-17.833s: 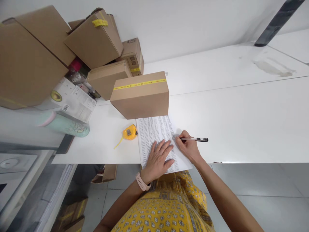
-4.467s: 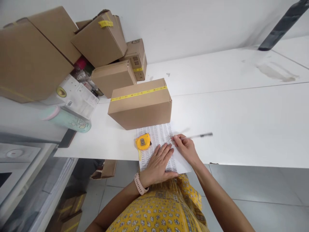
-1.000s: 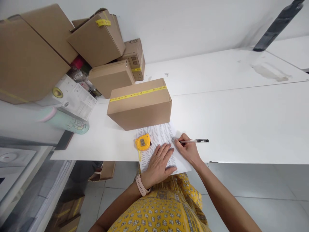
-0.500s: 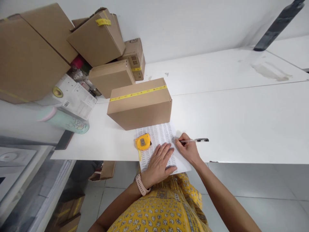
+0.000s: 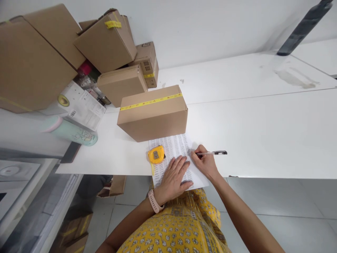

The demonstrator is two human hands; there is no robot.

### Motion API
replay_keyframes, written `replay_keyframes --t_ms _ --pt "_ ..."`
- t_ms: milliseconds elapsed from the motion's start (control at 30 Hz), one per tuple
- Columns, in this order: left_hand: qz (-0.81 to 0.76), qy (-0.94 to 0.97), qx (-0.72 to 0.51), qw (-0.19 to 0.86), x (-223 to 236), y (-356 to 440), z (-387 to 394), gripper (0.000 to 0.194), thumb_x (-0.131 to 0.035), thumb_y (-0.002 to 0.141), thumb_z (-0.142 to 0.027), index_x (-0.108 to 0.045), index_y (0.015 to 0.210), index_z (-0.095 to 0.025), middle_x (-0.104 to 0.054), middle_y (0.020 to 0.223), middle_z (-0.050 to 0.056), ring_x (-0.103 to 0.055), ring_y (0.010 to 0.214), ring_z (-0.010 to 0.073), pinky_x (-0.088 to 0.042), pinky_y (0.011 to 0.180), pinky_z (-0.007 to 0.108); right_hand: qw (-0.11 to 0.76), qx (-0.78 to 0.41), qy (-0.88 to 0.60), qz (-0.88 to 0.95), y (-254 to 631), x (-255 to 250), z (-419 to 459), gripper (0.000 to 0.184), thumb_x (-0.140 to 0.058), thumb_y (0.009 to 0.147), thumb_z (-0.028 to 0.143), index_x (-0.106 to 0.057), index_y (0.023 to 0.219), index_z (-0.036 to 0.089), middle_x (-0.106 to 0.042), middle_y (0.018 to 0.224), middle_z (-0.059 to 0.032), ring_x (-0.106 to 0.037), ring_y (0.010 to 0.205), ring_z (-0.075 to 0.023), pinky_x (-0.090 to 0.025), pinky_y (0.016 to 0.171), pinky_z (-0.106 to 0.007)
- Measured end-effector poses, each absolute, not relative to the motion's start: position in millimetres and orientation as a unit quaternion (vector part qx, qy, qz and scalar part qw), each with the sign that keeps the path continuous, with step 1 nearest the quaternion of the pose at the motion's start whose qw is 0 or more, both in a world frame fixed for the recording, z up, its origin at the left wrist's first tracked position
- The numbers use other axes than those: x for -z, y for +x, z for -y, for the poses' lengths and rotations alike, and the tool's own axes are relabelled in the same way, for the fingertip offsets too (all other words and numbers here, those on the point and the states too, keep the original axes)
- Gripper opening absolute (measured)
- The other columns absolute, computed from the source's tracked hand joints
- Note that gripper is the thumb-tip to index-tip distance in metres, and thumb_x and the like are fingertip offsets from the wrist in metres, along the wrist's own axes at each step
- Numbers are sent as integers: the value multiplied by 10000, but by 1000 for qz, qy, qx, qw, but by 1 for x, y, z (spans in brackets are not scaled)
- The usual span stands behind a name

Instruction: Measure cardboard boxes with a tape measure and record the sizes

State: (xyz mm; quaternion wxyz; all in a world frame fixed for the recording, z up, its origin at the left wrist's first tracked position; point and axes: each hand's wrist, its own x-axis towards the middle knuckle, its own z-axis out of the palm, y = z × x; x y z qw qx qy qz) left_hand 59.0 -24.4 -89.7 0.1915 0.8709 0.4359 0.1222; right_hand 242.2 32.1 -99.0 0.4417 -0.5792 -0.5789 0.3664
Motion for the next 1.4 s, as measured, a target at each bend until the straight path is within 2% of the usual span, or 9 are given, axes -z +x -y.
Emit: replay_keyframes --t_ms 933,1400 --pt "-436 870 -125 194 90 59 24 694 -471 975 -564 -335 1502 -133 -320 1614 143 -187 1531 275 -150 1265 502 440 -370 -582 575 243 101 -33 348 -686 822 455 -466 687 222 -431 547 44 -392 516 -112 -337 484 -246" --pt "-439 870 -119 191 89 59 25 710 -515 961 -554 -342 1500 -126 -320 1616 136 -190 1529 272 -144 1269 487 440 -358 -594 571 244 99 -33 317 -667 825 422 -471 677 223 -448 548 40 -398 516 -117 -339 481 -250"
